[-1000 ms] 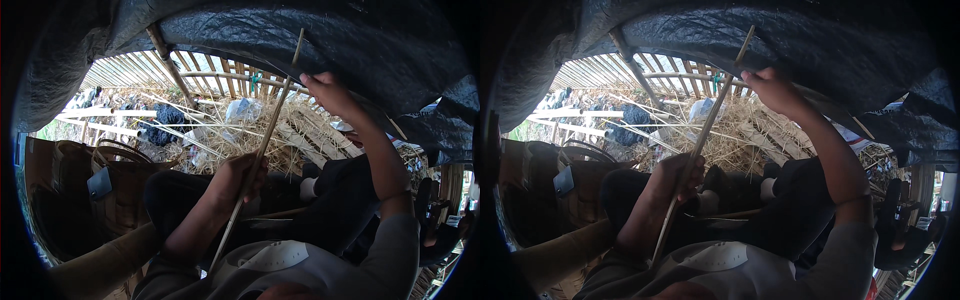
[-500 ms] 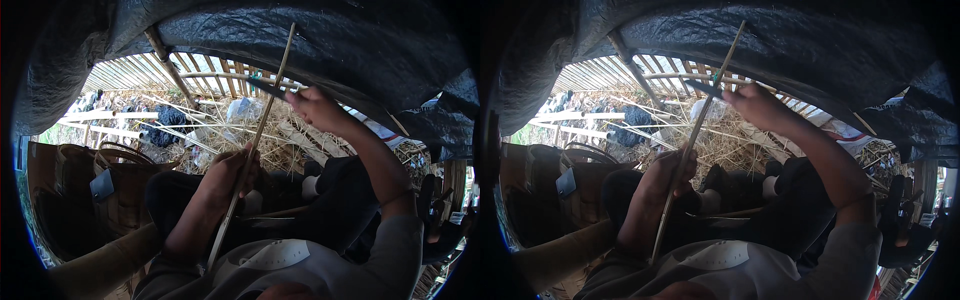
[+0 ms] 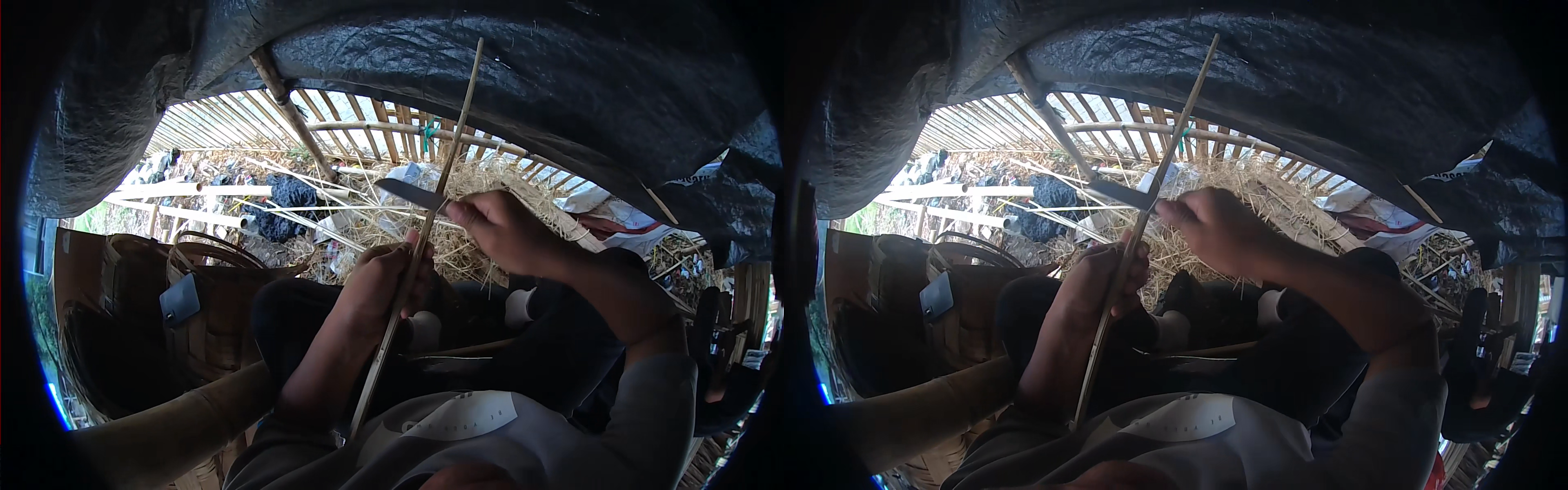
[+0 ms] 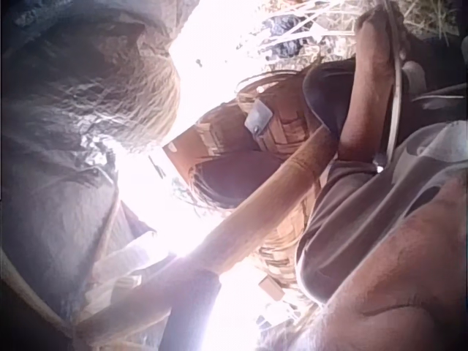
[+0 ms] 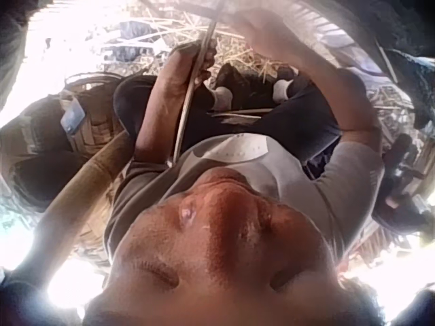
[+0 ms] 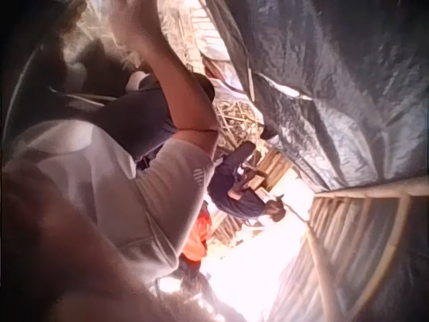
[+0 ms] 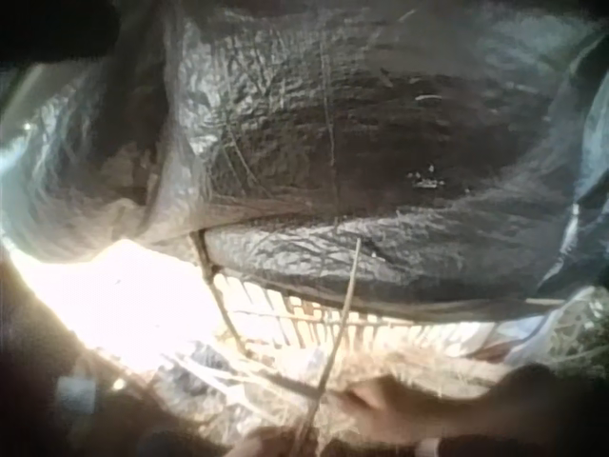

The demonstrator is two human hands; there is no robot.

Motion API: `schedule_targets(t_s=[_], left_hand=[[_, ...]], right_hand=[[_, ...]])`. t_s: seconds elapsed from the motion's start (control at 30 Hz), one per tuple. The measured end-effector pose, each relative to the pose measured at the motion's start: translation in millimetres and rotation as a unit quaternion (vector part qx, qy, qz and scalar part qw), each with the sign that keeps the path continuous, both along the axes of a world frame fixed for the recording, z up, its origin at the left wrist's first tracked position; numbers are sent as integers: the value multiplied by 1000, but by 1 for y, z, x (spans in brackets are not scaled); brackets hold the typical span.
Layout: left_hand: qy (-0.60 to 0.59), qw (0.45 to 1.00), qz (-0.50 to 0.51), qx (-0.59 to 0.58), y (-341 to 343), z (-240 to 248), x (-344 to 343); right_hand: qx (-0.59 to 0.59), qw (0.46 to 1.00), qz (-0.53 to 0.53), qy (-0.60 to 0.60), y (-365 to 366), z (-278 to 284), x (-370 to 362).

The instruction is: The person scrapes a bamboo stalk with a knife and pulls off thin strips.

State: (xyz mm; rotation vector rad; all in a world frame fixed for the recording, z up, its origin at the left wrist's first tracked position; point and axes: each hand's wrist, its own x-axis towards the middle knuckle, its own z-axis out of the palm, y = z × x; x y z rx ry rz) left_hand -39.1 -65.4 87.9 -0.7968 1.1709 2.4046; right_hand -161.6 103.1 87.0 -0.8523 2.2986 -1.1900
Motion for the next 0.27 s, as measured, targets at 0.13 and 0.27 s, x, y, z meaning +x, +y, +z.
schedule_targets(t_s=[0.13,0.27], left_hand=[[9,1000,-6,20,0,-4,-4],[15,999,-4,44,-6,-5,-1]], right_hand=[[58,993,-68,-71,5,19,-40],[5,988,32,-153,-4,21,14]])
